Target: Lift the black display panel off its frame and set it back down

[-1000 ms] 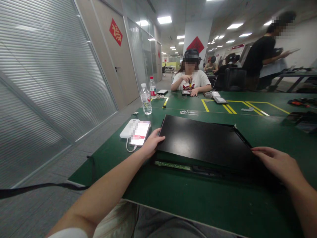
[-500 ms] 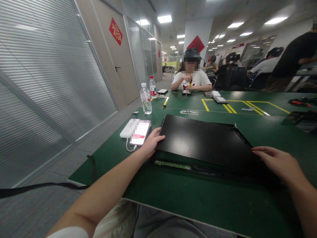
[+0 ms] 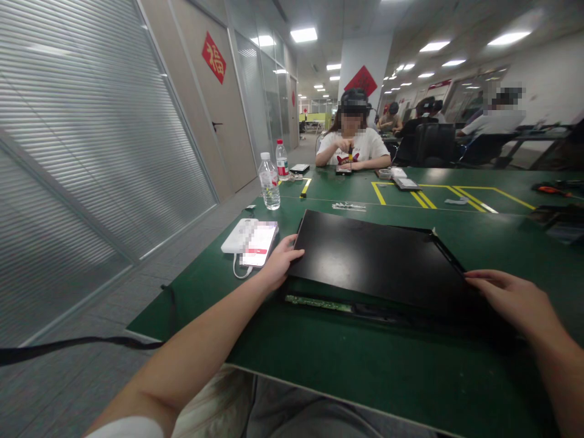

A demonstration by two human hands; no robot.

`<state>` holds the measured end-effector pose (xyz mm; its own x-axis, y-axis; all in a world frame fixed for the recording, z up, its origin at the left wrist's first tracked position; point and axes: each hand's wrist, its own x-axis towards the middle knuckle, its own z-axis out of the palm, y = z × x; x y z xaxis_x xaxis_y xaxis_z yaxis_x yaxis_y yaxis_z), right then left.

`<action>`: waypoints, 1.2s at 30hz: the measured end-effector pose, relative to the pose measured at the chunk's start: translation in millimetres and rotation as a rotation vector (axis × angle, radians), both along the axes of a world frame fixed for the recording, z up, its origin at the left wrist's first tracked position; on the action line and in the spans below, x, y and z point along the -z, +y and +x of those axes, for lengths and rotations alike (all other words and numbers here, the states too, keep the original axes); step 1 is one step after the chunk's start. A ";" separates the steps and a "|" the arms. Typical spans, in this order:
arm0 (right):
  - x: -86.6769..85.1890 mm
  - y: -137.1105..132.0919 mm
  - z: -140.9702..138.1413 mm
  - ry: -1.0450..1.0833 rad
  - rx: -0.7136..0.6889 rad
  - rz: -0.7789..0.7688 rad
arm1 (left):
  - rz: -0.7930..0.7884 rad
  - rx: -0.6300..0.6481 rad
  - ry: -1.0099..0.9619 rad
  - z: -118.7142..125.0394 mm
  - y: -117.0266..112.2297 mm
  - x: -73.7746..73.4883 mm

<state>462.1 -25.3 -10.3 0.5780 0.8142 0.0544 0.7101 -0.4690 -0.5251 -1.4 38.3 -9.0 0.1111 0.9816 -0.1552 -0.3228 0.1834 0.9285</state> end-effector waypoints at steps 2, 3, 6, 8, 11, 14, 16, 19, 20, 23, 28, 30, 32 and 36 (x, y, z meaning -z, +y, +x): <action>0.6 0.1 1.0 0.010 0.001 -0.005 | 0.007 0.000 -0.005 -0.3 0.5 0.8; 1.0 0.2 1.6 0.014 0.005 -0.004 | 0.007 0.002 -0.008 -0.5 0.7 1.2; 2.7 0.8 3.0 0.015 0.009 -0.008 | 0.007 0.000 -0.017 -1.1 1.6 2.7; 3.8 1.2 3.4 0.003 0.004 -0.007 | 0.012 0.002 -0.030 -1.3 2.5 3.8; 3.7 1.2 3.1 -0.013 0.007 -0.014 | 0.016 0.011 -0.041 -1.4 4.0 5.2; 2.1 0.8 3.0 -0.015 0.006 -0.025 | 0.015 0.012 -0.035 -1.7 5.0 6.1; 1.9 1.1 4.0 -0.013 0.001 -0.023 | 0.020 0.023 -0.034 -2.0 5.1 6.5; 5.3 2.2 7.5 -0.014 0.003 -0.003 | 0.039 0.051 -0.030 -2.3 4.2 6.1; 7.0 2.6 8.9 -0.018 0.003 0.012 | 0.049 0.060 -0.027 -2.2 3.6 5.7; 10.7 3.0 11.9 -0.030 0.000 0.044 | 0.074 0.081 -0.024 -1.6 1.4 3.6; 5.5 1.3 7.8 0.000 0.022 0.004 | 0.134 0.077 0.009 -2.4 -0.4 1.1; 2.4 0.6 4.9 0.012 0.032 -0.013 | 0.154 0.075 0.042 -4.0 0.4 2.1; 1.0 0.4 3.4 0.009 0.029 -0.028 | 0.174 0.063 0.095 -5.9 1.7 4.5; 4.7 1.4 7.0 -0.029 0.029 -0.027 | 0.247 0.000 0.265 -9.4 5.1 11.2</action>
<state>469.1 -23.8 -15.0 0.5996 0.7987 0.0502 0.7111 -0.5029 -0.4914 -10.9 43.4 -20.2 0.0989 0.9931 0.0632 -0.0650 -0.0569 0.9963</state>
